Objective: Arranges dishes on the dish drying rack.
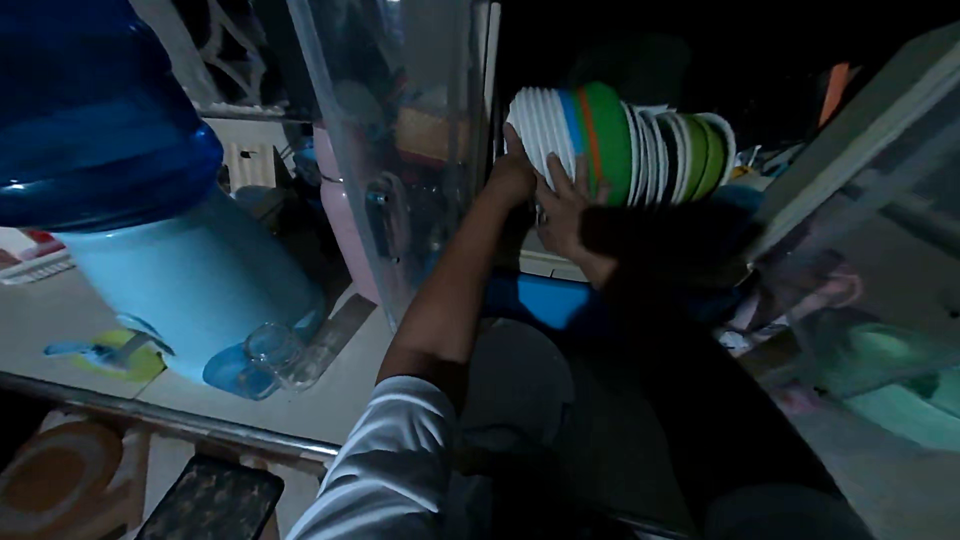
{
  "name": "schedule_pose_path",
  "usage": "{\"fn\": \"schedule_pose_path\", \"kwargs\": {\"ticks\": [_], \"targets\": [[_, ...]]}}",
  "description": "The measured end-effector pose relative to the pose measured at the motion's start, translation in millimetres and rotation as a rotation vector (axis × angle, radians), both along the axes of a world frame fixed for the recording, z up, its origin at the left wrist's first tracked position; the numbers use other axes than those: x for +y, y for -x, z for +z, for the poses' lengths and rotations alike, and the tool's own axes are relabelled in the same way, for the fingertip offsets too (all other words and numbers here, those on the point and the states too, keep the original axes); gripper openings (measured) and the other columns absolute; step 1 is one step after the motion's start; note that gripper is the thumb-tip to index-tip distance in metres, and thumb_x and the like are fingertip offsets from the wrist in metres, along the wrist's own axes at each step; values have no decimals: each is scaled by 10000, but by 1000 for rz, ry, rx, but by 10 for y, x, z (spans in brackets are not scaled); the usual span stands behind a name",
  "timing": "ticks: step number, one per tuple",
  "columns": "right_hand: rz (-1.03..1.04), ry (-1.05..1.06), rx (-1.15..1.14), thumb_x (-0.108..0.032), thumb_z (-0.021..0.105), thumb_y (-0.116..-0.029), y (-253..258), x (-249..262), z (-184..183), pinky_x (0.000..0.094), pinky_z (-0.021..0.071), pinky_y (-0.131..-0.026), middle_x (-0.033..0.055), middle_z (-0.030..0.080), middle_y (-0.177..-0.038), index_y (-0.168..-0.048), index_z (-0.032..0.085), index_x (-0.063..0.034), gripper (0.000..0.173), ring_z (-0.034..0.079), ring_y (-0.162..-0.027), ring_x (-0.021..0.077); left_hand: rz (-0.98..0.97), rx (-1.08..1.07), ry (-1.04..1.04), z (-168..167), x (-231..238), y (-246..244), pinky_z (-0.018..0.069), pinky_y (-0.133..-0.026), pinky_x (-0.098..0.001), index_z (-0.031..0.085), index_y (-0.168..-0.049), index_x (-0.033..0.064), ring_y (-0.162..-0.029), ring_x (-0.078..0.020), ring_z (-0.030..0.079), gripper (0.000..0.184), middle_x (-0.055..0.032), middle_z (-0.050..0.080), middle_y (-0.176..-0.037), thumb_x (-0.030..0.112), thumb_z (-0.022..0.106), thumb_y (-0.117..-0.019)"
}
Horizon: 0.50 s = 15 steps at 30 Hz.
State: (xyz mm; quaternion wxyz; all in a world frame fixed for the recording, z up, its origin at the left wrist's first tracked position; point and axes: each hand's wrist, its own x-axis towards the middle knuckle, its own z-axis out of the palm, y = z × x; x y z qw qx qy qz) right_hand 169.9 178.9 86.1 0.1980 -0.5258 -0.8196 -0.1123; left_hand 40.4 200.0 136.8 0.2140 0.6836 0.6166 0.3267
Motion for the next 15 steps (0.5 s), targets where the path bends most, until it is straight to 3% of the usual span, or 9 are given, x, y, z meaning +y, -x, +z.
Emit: {"fn": "schedule_pose_path", "kwargs": {"ticks": [3, 4, 5, 6, 7, 9, 11, 13, 15], "targets": [[86, -39, 178, -120, 608, -969, -194, -545, -520, 689, 374, -1087, 222, 470, -1535, -1400, 613, -89, 432, 397, -1440, 468, -83, -160, -59, -165, -254, 23, 521, -1004, -502, -82, -1625, 58, -1175, -364, 641, 833, -291, 567, -1367, 155, 520, -1058], [124, -78, 247, -123, 616, -951, -298, -672, -812, 650, 463, -1010, 252, 616, -1328, -1237, 701, -21, 315, 569, -1265, 448, -145, -198, -101, -302, -411, 50, 527, -984, -505, -45, -1635, 63, -1126, -362, 658, 791, -293, 587, -1335, 181, 503, -1077], [120, -14, 282, -152, 609, -961, -407, -816, -1054, 608, 493, -992, 257, 668, -1186, -1133, 728, 23, 273, 636, -1148, 417, -220, -195, -136, -484, -594, 96, 533, -980, -513, 4, -1643, 72, -1109, -358, 669, 759, -289, 597, -1332, 192, 500, -1081], [45, 181, 261, -213, 581, -1010, -505, -995, -1175, 562, 517, -983, 259, 676, -1162, -1127, 720, 42, 313, 661, -1113, 392, -298, -146, -140, -701, -808, 159, 545, -969, -514, 75, -1648, 90, -1090, -340, 684, 732, -267, 615, -1326, 199, 519, -1076], [-59, 432, 216, -303, 532, -1055, -582, -1146, -1216, 550, 489, -1025, 259, 656, -1231, -1211, 682, 35, 401, 638, -1173, 386, -375, -69, -109, -944, -1047, 239, 548, -958, -517, 174, -1642, 108, -1080, -324, 686, 696, -236, 637, -1305, 198, 549, -1064], [-148, 725, 248, -395, 534, -1057, -698, -1282, -1339, 559, 446, -1090, 259, 621, -1329, -1351, 612, 19, 513, 598, -1256, 387, -512, 112, 66, -1354, -1521, 465, 464, -1085, -526, 392, -1576, 106, -1264, -331, 603, 593, -201, 590, -1414, 224, 604, -1035], [-166, 847, 376, -370, 569, -1051, -751, -1384, -1426, 557, 468, -1044, 262, 649, -1260, -1345, 607, 24, 493, 629, -1183, 385, -565, 246, 242, -1609, -1913, 670, 339, -1185, -530, 479, -1523, 78, -1417, -368, 461, 530, -209, 504, -1512, 245, 600, -1035], [-157, 892, 430, -330, 552, -1066, -772, -1414, -1472, 551, 475, -1021, 278, 656, -1217, -1327, 604, 51, 466, 641, -1134, 391, -523, 284, 243, -1795, -2224, 798, 318, -1195, -535, 540, -1475, 62, -1422, -410, 447, 509, -229, 520, -1491, 240, 638, -1009], [-140, 901, 404, -281, 516, -1083, -760, -1394, -1490, 535, 477, -1017, 292, 644, -1214, -1310, 592, 83, 436, 637, -1127, 392, -506, 264, 182, -1978, -2416, 853, 228, -1221, -581, 581, -1435, 37, -1430, -444, 423, 553, -236, 549, -1464, 289, 700, -957]]}}
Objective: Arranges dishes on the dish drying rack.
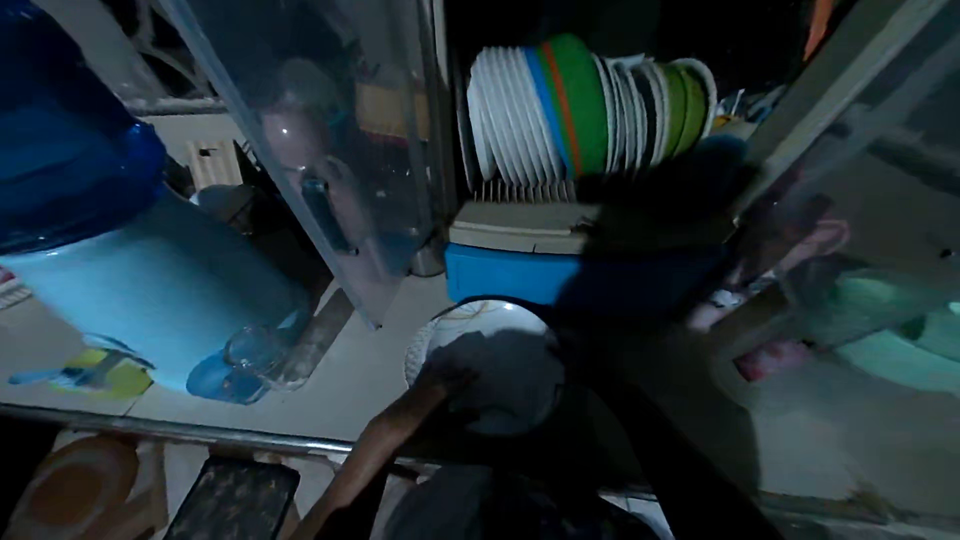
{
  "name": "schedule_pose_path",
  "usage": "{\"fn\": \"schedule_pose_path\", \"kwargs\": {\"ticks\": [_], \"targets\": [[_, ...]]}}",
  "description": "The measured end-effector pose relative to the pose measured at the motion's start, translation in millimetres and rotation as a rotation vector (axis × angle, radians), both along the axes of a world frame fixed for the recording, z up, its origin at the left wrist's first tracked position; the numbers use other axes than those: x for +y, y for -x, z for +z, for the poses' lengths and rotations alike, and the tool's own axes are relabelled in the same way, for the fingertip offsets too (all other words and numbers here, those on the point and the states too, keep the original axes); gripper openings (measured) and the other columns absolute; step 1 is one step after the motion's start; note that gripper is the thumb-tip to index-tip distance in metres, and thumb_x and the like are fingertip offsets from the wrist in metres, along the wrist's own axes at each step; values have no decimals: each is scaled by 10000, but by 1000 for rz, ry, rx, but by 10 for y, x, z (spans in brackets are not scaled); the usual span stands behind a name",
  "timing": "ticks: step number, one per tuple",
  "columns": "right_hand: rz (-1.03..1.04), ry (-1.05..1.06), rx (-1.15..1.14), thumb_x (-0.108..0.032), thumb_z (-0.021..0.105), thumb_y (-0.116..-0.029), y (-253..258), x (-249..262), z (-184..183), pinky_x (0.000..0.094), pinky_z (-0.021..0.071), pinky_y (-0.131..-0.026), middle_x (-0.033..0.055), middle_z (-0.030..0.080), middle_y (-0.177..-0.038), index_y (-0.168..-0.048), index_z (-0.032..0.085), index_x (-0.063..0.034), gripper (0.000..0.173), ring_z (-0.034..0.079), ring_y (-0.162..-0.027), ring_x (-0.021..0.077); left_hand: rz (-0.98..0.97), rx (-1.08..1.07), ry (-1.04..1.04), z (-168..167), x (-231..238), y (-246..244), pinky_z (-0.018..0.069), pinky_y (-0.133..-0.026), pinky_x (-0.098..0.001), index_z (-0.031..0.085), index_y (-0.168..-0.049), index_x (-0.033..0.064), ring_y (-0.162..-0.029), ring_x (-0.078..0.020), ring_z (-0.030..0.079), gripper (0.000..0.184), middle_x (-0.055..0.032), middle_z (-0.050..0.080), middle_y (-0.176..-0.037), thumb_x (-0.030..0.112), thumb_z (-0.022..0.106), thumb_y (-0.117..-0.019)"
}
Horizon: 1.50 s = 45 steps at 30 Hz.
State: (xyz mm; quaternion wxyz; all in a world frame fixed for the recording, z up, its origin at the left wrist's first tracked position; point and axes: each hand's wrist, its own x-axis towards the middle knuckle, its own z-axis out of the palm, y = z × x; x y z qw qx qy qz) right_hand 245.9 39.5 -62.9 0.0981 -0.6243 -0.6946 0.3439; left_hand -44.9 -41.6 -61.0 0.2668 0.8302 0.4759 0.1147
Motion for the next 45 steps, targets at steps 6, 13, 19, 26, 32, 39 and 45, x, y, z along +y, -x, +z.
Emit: {"fn": "schedule_pose_path", "kwargs": {"ticks": [6, 13, 19, 26, 32, 39, 45], "targets": [[-5, -46, -160, -257, 495, -1088, -16, 47, 274, 549, 447, -1058, 297, 631, -1274, -1315, 602, 76, 417, 615, -1205, 410, -92, -20, -143, -313, -186, -103, 197, -1202, -658, 702, -1311, 104, -1418, -416, 458, 370, -171, 597, -1437, 227, 678, -963], [-58, -9, 74, -249, 552, -1072, -172, 149, 667, 493, 521, -897, 257, 650, -1116, -1235, 625, 63, 360, 641, -960, 317, -236, -54, -396, -380, -228, -136, 481, -1085, -537, 677, -1331, 208, -1311, -307, 596, 396, -81, 635, -1406, 119, 694, -945], [15, 66, 7, -262, 562, -1068, -67, 263, 797, 407, 529, -774, 193, 638, -1002, -1206, 626, 46, 344, 603, -801, 224, -207, -132, -461, -486, -251, -128, 530, -1029, -494, 708, -1284, 193, -1253, -314, 636, 347, -87, 670, -1352, 107, 688, -948], [-36, 147, 120, -223, 543, -1073, -127, 242, 342, 400, 537, -775, 205, 630, -1089, -1312, 574, 28, 349, 614, -846, 221, -89, -111, -621, -745, -227, -75, 469, -1072, -565, 788, -1117, 201, -1222, -341, 648, 221, -78, 724, -1253, 138, 699, -925], [-41, 97, 176, -191, 534, -1073, -111, 195, 485, 386, 548, -797, 215, 635, -1106, -1292, 574, 56, 332, 629, -876, 219, -173, -89, -503, -606, -158, 44, 480, -1072, -539, 753, -1187, 213, -1269, -300, 625, 246, -56, 688, -1328, 194, 693, -950], [38, -241, 543, -321, 476, -1079, 86, 722, 829, 202, 497, -444, -32, 588, -580, -963, 664, -32, 364, 540, -455, 17, 46, -422, -852, 74, -97, -67, 573, -754, -237, 633, -984, 44, -798, -115, 690, 345, -83, 694, -845, 326, 467, -1093], [32, -959, 29, -255, 565, -1014, 740, 1388, 1679, 695, 417, -1020, 280, 597, -1354, -1416, 570, -29, 461, 562, -1259, 484, 295, -914, -855, 665, 214, -212, 548, -683, -135, 613, -996, 57, -729, 92, 622, 204, 84, 667, -790, 216, 510, -1072]]}}
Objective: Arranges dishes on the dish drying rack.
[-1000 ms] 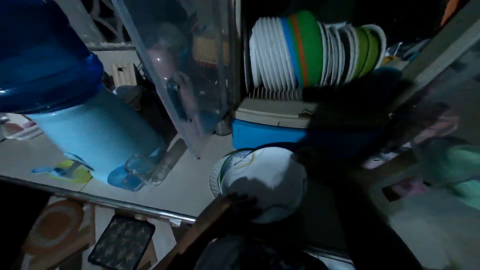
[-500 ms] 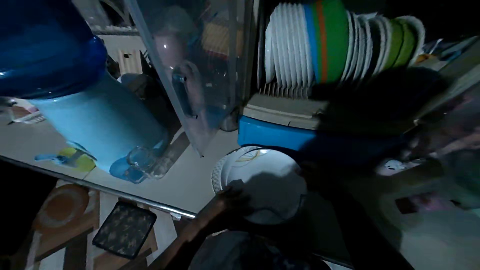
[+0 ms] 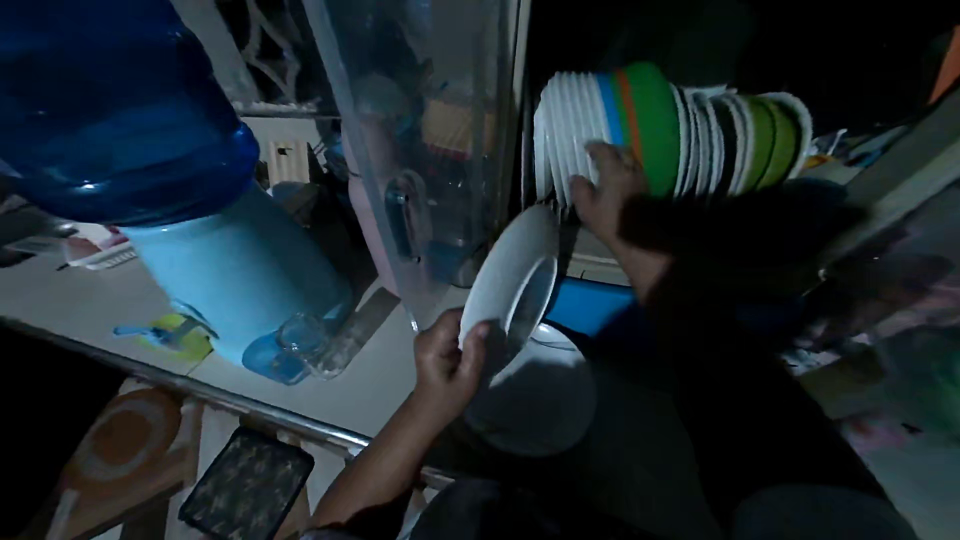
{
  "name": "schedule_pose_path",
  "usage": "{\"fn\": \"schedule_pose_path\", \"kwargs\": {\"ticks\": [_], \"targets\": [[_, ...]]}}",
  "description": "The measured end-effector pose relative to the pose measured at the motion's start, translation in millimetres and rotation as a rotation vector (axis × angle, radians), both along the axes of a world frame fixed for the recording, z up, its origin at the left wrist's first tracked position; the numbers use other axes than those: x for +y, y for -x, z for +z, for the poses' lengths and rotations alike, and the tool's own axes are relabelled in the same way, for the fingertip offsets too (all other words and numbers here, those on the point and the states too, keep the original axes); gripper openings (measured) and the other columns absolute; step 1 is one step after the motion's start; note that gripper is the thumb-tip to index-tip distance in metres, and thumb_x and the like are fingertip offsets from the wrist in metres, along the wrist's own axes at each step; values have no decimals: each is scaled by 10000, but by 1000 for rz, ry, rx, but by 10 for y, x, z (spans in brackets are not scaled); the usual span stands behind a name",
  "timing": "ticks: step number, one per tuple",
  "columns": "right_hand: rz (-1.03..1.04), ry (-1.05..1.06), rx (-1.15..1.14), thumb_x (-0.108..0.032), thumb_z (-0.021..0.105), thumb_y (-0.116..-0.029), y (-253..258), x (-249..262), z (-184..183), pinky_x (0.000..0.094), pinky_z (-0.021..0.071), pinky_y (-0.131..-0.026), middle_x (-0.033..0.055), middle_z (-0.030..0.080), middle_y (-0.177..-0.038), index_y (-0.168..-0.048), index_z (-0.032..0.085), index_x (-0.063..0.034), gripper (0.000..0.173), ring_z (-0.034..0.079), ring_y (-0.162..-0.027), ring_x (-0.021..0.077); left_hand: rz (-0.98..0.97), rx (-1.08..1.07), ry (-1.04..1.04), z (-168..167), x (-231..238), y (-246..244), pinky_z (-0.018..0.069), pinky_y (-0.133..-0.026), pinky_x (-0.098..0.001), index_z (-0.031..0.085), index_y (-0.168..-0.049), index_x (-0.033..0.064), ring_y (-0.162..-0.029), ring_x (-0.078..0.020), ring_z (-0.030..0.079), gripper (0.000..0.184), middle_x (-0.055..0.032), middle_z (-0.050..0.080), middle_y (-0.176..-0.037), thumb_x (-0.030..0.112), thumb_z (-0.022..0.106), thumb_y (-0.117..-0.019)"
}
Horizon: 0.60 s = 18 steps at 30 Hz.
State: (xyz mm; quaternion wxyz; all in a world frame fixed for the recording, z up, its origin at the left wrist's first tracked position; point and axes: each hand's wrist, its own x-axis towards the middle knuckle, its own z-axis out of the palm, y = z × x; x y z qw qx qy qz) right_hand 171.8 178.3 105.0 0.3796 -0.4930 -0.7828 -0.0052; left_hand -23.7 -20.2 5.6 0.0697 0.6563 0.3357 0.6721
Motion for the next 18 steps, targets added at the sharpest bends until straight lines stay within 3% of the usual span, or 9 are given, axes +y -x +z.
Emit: {"fn": "schedule_pose_path", "kwargs": {"ticks": [3, 5, 8, 12, 15, 18], "targets": [[25, -196, -206, -152, 628, -962, 172, 389, 4, 805, 180, -1090, 183, 377, -1621, -1521, 509, -208, 575, 227, -1508, 518, -12, -104, -57, 161, 167, -108, 578, -665, -174, 625, -1027, 96, -726, 61, 648, 167, 107, 680, -811, 214, 516, -1071], [22, -199, -260, -132, 569, -996, 210, 506, -56, 816, 69, -1118, 82, 299, -1680, -1536, 492, -287, 567, 122, -1555, 471, -4, -114, -106, 256, 264, -176, 572, -659, -169, 616, -1026, 91, -717, 62, 640, 163, 102, 670, -803, 207, 511, -1072], [6, -219, -195, -113, 510, -1029, 221, 486, -93, 776, 67, -1145, 22, 339, -1666, -1518, 510, -292, 521, 183, -1560, 413, 23, -137, -159, 376, 393, -262, 577, -672, -176, 614, -1028, 61, -744, 54, 653, 139, 87, 684, -827, 152, 514, -1061], [-87, -187, -354, -135, 544, -1018, 221, 547, -14, 749, 178, -1113, -27, 309, -1678, -1542, 470, -309, 557, 215, -1552, 373, 99, -191, -212, 509, 652, -327, 595, -709, -198, 602, -1031, 2, -779, 41, 671, 140, 60, 692, -860, 104, 508, -1052], [-68, -163, -375, -126, 687, -925, 169, 573, 75, 797, 216, -1065, 21, 334, -1667, -1468, 571, -210, 562, 255, -1527, 420, 150, -230, -272, 602, 921, -383, 600, -708, -216, 600, -1023, -45, -766, 11, 678, 145, 9, 690, -848, 60, 501, -1032], [-52, -100, -343, -146, 666, -939, 71, 550, 205, 794, 210, -1071, 80, 336, -1662, -1537, 487, -215, 628, 239, -1526, 445, 178, -255, -271, 687, 1122, -450, 603, -716, -223, 592, -1067, -91, -762, -5, 682, 163, -36, 694, -860, 39, 498, -1034]]}}
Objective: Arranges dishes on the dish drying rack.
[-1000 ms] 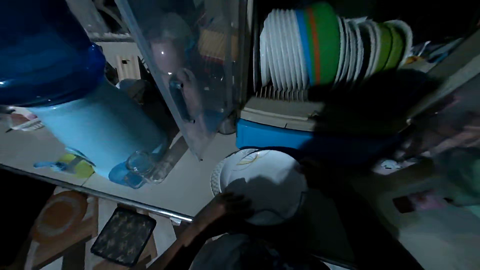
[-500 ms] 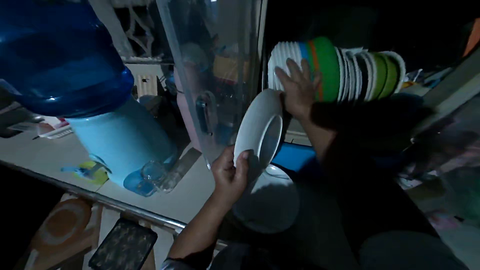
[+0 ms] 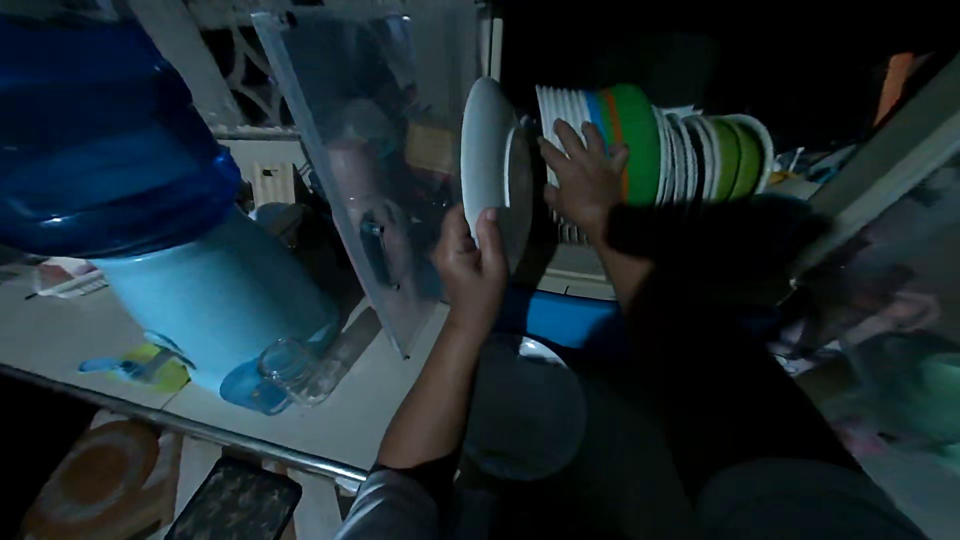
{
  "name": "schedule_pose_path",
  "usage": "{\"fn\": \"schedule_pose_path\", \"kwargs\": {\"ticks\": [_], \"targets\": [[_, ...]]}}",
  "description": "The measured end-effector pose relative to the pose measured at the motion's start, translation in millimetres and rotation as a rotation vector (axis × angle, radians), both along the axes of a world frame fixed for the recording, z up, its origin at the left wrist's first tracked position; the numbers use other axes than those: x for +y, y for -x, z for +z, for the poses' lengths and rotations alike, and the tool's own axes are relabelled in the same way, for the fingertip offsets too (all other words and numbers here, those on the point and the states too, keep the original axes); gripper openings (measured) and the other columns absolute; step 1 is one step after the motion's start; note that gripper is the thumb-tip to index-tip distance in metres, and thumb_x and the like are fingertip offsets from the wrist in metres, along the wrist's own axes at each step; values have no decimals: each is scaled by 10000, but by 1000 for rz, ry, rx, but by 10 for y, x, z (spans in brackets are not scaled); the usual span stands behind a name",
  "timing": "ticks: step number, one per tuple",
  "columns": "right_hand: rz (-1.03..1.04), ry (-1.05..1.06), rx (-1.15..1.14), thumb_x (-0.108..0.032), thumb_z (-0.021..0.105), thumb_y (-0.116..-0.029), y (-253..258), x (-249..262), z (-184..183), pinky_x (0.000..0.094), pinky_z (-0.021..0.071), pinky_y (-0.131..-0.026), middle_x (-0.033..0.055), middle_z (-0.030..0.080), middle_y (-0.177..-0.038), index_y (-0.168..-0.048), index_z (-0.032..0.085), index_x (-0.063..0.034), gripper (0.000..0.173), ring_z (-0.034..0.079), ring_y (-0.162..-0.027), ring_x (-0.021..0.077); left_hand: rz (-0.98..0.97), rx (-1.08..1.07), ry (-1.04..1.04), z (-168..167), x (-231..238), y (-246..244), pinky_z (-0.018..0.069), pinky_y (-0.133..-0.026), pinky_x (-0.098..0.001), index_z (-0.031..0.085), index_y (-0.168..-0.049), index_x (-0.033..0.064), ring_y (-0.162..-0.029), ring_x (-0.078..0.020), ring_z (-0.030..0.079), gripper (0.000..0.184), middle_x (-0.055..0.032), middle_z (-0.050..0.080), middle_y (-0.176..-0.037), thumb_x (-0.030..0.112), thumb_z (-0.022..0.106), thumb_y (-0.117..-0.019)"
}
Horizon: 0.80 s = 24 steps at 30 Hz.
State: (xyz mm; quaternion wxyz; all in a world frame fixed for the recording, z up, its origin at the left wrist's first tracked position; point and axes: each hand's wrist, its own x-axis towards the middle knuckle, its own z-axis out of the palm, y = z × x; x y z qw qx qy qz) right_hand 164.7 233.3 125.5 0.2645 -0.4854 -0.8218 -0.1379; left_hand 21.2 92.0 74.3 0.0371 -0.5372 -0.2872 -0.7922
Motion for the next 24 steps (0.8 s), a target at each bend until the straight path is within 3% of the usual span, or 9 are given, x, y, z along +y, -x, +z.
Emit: {"fn": "schedule_pose_path", "kwargs": {"ticks": [3, 11, 18, 24], "targets": [[-32, 65, 9, -191, 693, -943, -105, -17, 96, 786, 185, -1100, 105, 286, -1680, -1582, 409, -214, 700, 185, -1546, 440, 0, -12, 48, 79, 137, -88, 601, -707, -223, 583, -1118, -109, -750, -15, 681, 191, -60, 697, -865, 49, 506, -1045], [-10, 27, -17, -180, 691, -938, -207, -7, 56, 745, 220, -1114, 112, 285, -1680, -1566, 438, -183, 677, 200, -1547, 424, 65, -13, 119, 211, 696, -350, 586, -719, -247, 616, -1132, -107, -745, -72, 682, 220, -118, 698, -862, 74, 536, -1034], [-15, -4, -24, -144, 705, -898, -199, 44, -2, 738, 223, -1117, 84, 275, -1687, -1555, 456, -197, 705, 208, -1549, 404, 66, -5, 341, 269, 1155, -526, 574, -867, -331, 612, -1257, -80, -918, -186, 712, 300, -187, 719, -1047, 127, 540, -1052], [-19, 12, -20, -119, 690, -901, -158, 30, -17, 760, 186, -1127, 75, 255, -1695, -1563, 446, -246, 717, 179, -1554, 420, 5, -35, 467, 256, 1410, -561, 545, -969, -364, 586, -1324, -51, -1053, -217, 697, 338, -194, 703, -1162, 154, 535, -1061]]}}
